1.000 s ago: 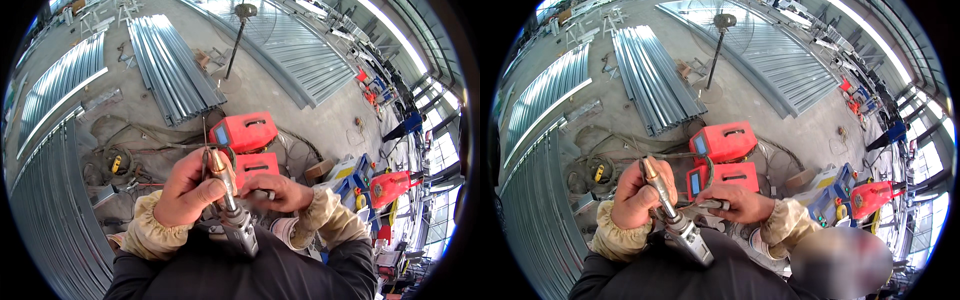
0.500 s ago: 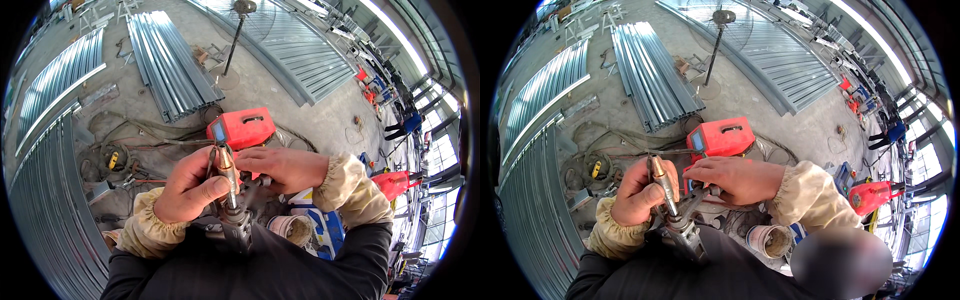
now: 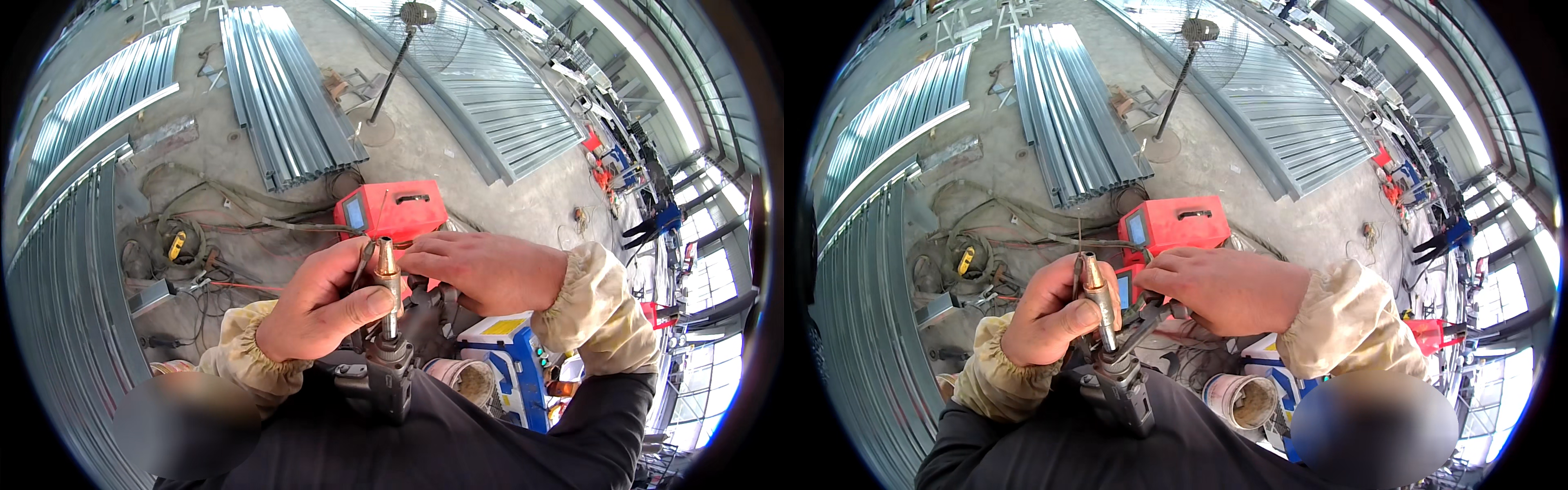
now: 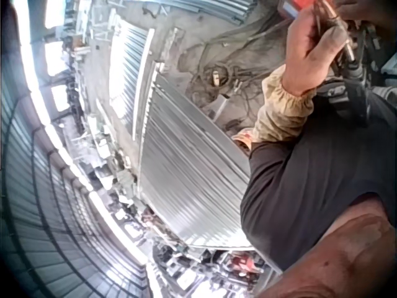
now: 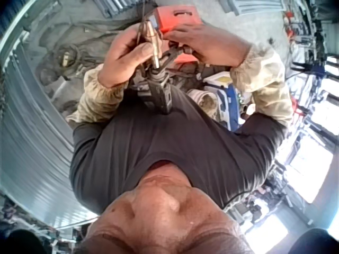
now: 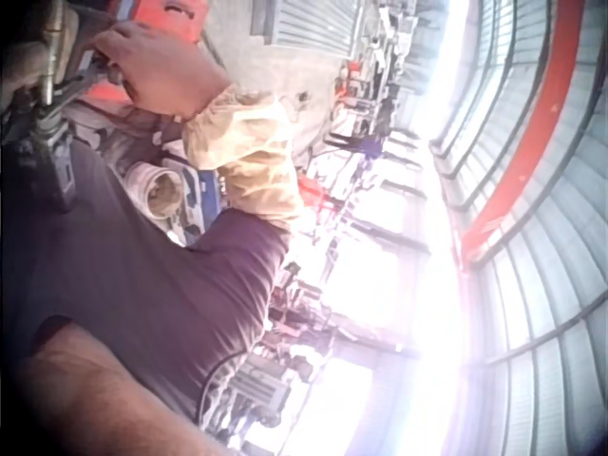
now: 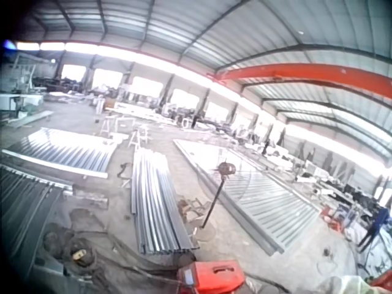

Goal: The person operates a welding machine's touchscreen to set parameters, then uses a handheld welding torch to weld seams on stacked metal frames. The person adjusts the torch tip and performs short welds on the metal pieces.

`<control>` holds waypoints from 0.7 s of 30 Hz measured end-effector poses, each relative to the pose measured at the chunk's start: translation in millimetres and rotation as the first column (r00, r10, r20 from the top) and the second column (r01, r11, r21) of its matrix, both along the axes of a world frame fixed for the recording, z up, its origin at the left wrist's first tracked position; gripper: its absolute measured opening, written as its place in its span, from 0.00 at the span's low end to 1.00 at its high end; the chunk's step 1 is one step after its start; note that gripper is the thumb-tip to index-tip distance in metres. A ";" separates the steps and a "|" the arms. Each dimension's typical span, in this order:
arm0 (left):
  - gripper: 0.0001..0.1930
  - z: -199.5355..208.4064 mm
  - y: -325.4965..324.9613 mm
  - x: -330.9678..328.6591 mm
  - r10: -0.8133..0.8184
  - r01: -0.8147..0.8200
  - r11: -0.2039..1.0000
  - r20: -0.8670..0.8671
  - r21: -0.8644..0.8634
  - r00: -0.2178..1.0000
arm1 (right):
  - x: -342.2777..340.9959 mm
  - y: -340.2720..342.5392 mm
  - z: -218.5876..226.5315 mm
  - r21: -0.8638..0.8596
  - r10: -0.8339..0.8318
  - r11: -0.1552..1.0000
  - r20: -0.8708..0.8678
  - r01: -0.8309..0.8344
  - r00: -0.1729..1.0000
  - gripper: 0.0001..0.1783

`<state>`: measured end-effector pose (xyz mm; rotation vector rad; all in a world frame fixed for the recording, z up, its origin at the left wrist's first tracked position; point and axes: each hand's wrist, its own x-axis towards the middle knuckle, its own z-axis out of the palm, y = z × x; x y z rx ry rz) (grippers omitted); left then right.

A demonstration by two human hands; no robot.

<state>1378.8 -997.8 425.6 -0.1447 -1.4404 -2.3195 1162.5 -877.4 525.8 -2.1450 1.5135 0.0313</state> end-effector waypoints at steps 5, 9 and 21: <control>0.22 3.9 -0.5 2.6 0.035 -0.036 0.999 0.075 0.006 0.997 | 6.5 4.7 8.3 -0.062 -0.018 0.998 -0.094 0.012 0.995 0.27; 0.20 3.6 -1.4 0.7 0.024 -0.024 1.000 0.057 -0.008 0.998 | 10.6 11.1 18.2 -0.087 -0.035 0.996 -0.179 0.020 0.983 0.24; 0.19 2.6 2.9 -1.2 -0.012 0.012 1.000 0.044 -0.001 0.999 | 66.5 30.2 82.4 0.033 -0.066 0.993 -0.635 0.112 0.769 0.10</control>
